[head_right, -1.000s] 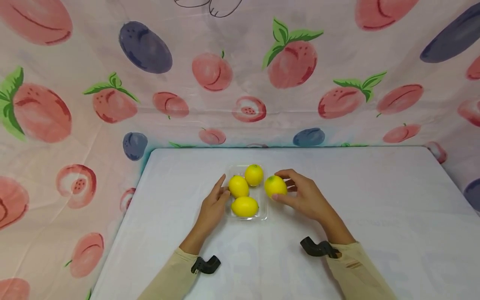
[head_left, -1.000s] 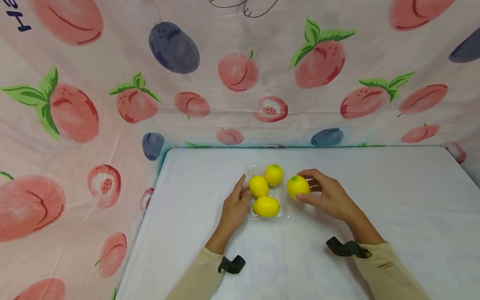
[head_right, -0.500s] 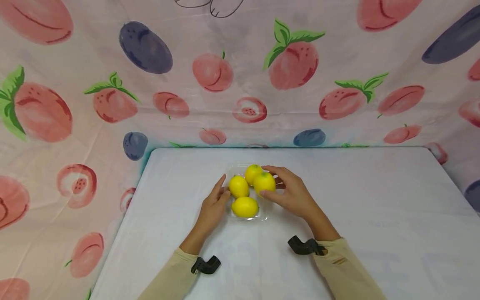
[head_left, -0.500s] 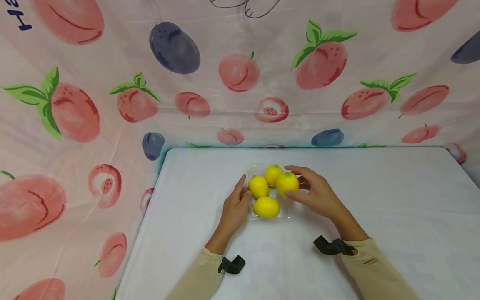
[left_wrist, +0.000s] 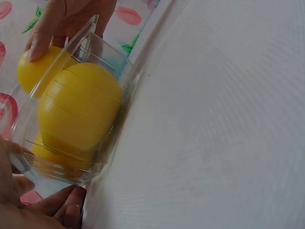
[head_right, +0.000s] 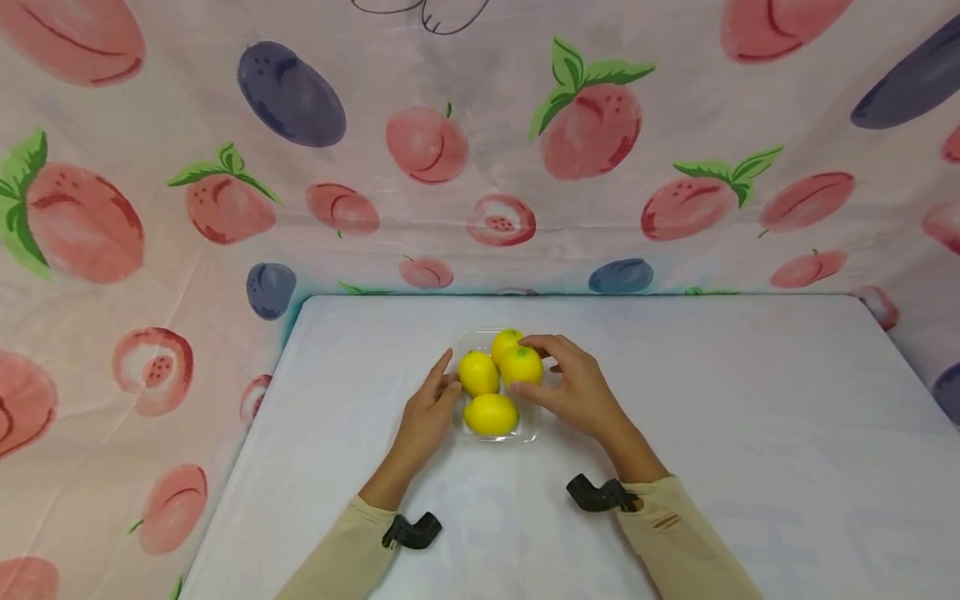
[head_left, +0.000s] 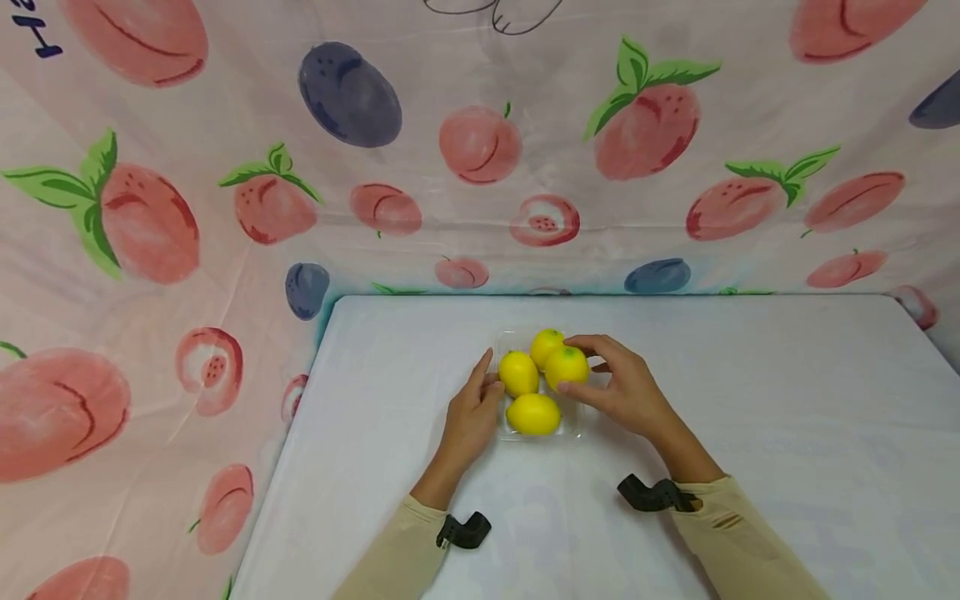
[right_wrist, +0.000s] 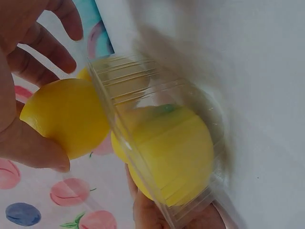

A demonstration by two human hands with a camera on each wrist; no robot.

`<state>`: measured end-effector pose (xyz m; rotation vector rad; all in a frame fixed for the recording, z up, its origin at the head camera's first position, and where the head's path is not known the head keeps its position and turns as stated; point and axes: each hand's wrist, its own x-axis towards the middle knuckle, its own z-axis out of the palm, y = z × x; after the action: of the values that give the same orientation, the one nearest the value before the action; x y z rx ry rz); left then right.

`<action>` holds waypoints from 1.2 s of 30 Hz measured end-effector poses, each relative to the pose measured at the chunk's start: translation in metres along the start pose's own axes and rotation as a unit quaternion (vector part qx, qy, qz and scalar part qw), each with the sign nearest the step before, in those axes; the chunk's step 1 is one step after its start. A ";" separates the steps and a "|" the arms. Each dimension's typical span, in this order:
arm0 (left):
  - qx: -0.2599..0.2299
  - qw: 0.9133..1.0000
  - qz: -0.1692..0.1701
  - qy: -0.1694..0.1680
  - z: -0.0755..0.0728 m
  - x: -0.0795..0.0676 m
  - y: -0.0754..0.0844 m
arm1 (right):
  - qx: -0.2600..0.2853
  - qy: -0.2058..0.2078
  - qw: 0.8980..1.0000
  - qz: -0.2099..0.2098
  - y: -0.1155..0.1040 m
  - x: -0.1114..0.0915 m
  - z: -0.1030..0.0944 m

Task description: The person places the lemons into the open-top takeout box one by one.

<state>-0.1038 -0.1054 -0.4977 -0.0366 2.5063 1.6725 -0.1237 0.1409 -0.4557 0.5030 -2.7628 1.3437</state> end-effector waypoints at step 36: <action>0.002 1.000 0.003 -0.003 -0.001 0.000 -0.002 | -0.036 0.032 0.999 -0.020 -0.003 0.000 0.014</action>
<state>-0.1041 -0.1070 -0.4992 -0.0235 2.5075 1.6658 -0.1209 0.1283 -0.4626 0.5013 -2.7230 1.2253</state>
